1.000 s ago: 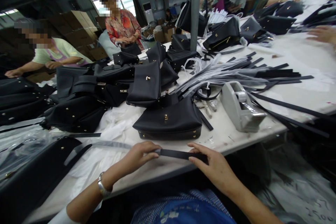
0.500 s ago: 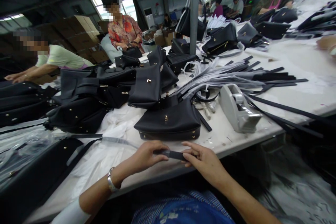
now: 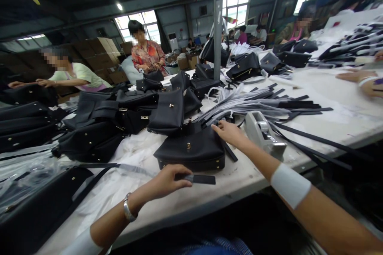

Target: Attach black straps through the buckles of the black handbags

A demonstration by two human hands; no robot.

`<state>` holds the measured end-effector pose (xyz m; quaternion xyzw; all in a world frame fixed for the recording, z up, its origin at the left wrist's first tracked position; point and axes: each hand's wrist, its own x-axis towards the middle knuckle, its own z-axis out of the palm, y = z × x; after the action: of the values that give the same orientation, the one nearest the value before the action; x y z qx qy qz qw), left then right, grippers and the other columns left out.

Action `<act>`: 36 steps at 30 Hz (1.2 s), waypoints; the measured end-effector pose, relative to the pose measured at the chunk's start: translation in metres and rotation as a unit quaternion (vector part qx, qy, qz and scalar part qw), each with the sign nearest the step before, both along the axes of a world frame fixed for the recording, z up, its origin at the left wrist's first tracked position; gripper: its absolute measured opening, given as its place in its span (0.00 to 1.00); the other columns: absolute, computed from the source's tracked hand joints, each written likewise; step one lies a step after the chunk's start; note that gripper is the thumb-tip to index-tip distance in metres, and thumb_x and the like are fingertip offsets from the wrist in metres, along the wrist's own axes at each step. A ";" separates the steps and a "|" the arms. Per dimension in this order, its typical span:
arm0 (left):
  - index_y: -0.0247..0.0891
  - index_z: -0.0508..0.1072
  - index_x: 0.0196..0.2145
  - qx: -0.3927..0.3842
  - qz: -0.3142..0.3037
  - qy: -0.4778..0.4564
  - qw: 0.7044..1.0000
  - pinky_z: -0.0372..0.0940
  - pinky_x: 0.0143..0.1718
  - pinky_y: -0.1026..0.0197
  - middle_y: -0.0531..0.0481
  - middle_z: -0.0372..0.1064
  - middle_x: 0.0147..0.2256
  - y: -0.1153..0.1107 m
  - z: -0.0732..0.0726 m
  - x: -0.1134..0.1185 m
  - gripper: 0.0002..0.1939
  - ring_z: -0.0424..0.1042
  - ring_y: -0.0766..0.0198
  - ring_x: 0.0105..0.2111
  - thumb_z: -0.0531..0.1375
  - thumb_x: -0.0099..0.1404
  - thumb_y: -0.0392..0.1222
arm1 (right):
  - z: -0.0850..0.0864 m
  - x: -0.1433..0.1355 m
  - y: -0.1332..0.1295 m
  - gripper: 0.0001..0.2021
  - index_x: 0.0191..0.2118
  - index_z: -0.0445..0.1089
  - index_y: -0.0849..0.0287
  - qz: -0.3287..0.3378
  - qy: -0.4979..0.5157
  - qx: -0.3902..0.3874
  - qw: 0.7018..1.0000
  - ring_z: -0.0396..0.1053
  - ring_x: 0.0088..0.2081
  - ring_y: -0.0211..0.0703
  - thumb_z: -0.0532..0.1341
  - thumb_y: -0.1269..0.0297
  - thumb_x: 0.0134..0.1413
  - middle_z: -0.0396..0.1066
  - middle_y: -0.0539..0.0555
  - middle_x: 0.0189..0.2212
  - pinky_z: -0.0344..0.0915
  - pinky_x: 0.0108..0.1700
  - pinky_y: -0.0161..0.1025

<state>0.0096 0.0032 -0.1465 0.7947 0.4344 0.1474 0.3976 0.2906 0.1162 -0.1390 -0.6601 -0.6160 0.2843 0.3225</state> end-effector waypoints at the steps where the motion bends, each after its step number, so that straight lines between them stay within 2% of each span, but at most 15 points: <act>1: 0.39 0.80 0.44 0.002 0.000 0.001 1.000 0.66 0.44 0.62 0.47 0.79 0.42 0.000 0.001 0.001 0.15 0.77 0.57 0.41 0.68 0.60 0.44 | -0.003 -0.004 0.012 0.14 0.40 0.76 0.60 0.007 0.003 -0.027 1.000 0.75 0.45 0.54 0.65 0.53 0.57 0.78 0.59 0.40 0.69 0.51 0.51; 4: 0.39 0.80 0.44 0.011 -0.001 0.002 1.000 0.66 0.44 0.62 0.48 0.79 0.41 -0.001 0.003 0.002 0.15 0.77 0.57 0.41 0.68 0.60 0.44 | -0.013 -0.016 0.032 0.14 0.46 0.72 0.62 0.021 0.024 -0.090 0.995 0.74 0.41 0.45 0.62 0.56 0.63 0.75 0.56 0.43 0.73 0.44 0.47; 8: 0.39 0.81 0.44 0.027 0.008 -0.007 1.000 0.66 0.45 0.62 0.48 0.79 0.42 -0.001 0.004 0.001 0.14 0.77 0.57 0.42 0.69 0.60 0.44 | -0.019 -0.026 0.027 0.15 0.51 0.69 0.61 0.018 0.059 -0.084 0.995 0.74 0.42 0.45 0.61 0.59 0.64 0.72 0.56 0.47 0.73 0.43 0.47; 13: 0.38 0.80 0.43 0.051 0.036 -0.033 0.998 0.65 0.46 0.63 0.47 0.79 0.42 -0.003 0.016 -0.006 0.14 0.76 0.57 0.43 0.69 0.59 0.42 | -0.007 -0.033 -0.004 0.17 0.51 0.71 0.60 0.012 0.078 0.034 0.996 0.73 0.48 0.52 0.64 0.59 0.59 0.74 0.57 0.49 0.70 0.51 0.51; 15: 0.37 0.80 0.43 0.066 0.046 -0.048 0.996 0.65 0.46 0.63 0.47 0.79 0.41 -0.004 0.029 -0.010 0.13 0.76 0.58 0.43 0.68 0.60 0.42 | 0.002 -0.035 -0.024 0.21 0.54 0.70 0.58 0.015 0.077 0.091 0.993 0.71 0.52 0.55 0.66 0.58 0.56 0.74 0.57 0.50 0.66 0.56 0.51; 17: 0.37 0.80 0.42 0.080 0.062 -0.060 0.993 0.65 0.45 0.63 0.48 0.78 0.40 -0.005 0.045 -0.014 0.12 0.75 0.58 0.41 0.67 0.61 0.42 | 0.009 -0.037 -0.050 0.24 0.57 0.68 0.55 0.030 0.079 0.141 0.986 0.71 0.52 0.53 0.65 0.56 0.56 0.75 0.55 0.50 0.65 0.58 0.49; 20: 0.38 0.78 0.43 0.096 0.078 -0.074 0.990 0.66 0.45 0.63 0.48 0.78 0.40 -0.008 0.069 -0.020 0.12 0.75 0.59 0.41 0.65 0.63 0.43 | 0.012 -0.037 -0.088 0.19 0.56 0.69 0.51 0.107 0.071 0.246 0.961 0.75 0.47 0.49 0.64 0.57 0.59 0.78 0.53 0.44 0.67 0.55 0.45; 22: 0.39 0.78 0.45 0.104 0.081 -0.077 0.988 0.65 0.47 0.62 0.48 0.78 0.42 -0.010 0.081 -0.023 0.13 0.75 0.58 0.43 0.64 0.64 0.44 | 0.008 -0.035 -0.105 0.14 0.51 0.72 0.49 0.180 0.052 0.315 0.931 0.76 0.45 0.48 0.64 0.61 0.59 0.79 0.53 0.42 0.68 0.53 0.43; 23: 0.39 0.78 0.46 0.106 0.085 -0.075 0.988 0.65 0.48 0.61 0.48 0.78 0.43 -0.011 0.084 -0.024 0.13 0.75 0.57 0.44 0.64 0.64 0.44 | 0.004 -0.033 -0.109 0.13 0.50 0.73 0.49 0.196 0.047 0.329 0.923 0.76 0.46 0.49 0.64 0.61 0.59 0.78 0.53 0.43 0.69 0.53 0.43; 25: 0.40 0.77 0.49 0.102 0.096 -0.067 0.988 0.65 0.50 0.60 0.48 0.78 0.46 -0.011 0.089 -0.025 0.15 0.74 0.56 0.45 0.64 0.65 0.44 | -0.005 -0.028 -0.111 0.17 0.53 0.70 0.49 0.177 0.054 0.307 0.934 0.74 0.50 0.50 0.64 0.60 0.59 0.77 0.54 0.48 0.68 0.56 0.45; 27: 0.40 0.76 0.51 0.092 0.106 -0.059 0.988 0.64 0.51 0.59 0.47 0.77 0.47 -0.010 0.090 -0.022 0.17 0.74 0.55 0.47 0.63 0.65 0.44 | -0.015 -0.022 -0.108 0.24 0.60 0.62 0.49 0.138 0.073 0.250 0.956 0.69 0.56 0.52 0.63 0.57 0.59 0.72 0.56 0.54 0.64 0.60 0.49; 30: 0.37 0.79 0.45 0.068 0.103 -0.042 0.992 0.66 0.44 0.61 0.47 0.79 0.42 -0.004 0.090 -0.010 0.14 0.75 0.57 0.41 0.61 0.66 0.45 | -0.024 -0.012 -0.104 0.32 0.67 0.52 0.50 0.135 0.109 0.188 0.967 0.62 0.63 0.53 0.62 0.54 0.60 0.65 0.57 0.62 0.59 0.64 0.52; 33: 0.34 0.79 0.34 0.035 0.084 -0.016 0.996 0.63 0.31 0.66 0.50 0.76 0.30 0.005 0.092 0.005 0.16 0.71 0.64 0.29 0.57 0.68 0.48 | -0.025 -0.005 -0.109 0.30 0.67 0.54 0.50 0.158 0.149 0.166 0.962 0.58 0.65 0.53 0.60 0.53 0.62 0.62 0.57 0.64 0.56 0.66 0.51; 36: 0.33 0.79 0.33 0.018 0.083 0.002 0.996 0.57 0.25 0.67 0.52 0.72 0.26 0.014 0.095 0.019 0.18 0.65 0.68 0.23 0.57 0.67 0.51 | -0.023 -0.004 -0.116 0.26 0.64 0.60 0.52 0.163 0.187 0.163 0.955 0.58 0.65 0.53 0.58 0.52 0.63 0.63 0.58 0.63 0.54 0.66 0.52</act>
<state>0.0282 0.0176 -0.0519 0.7630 0.4971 0.1862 0.3687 0.2863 0.0001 -0.1617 -0.4240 -0.6818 0.3474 0.4846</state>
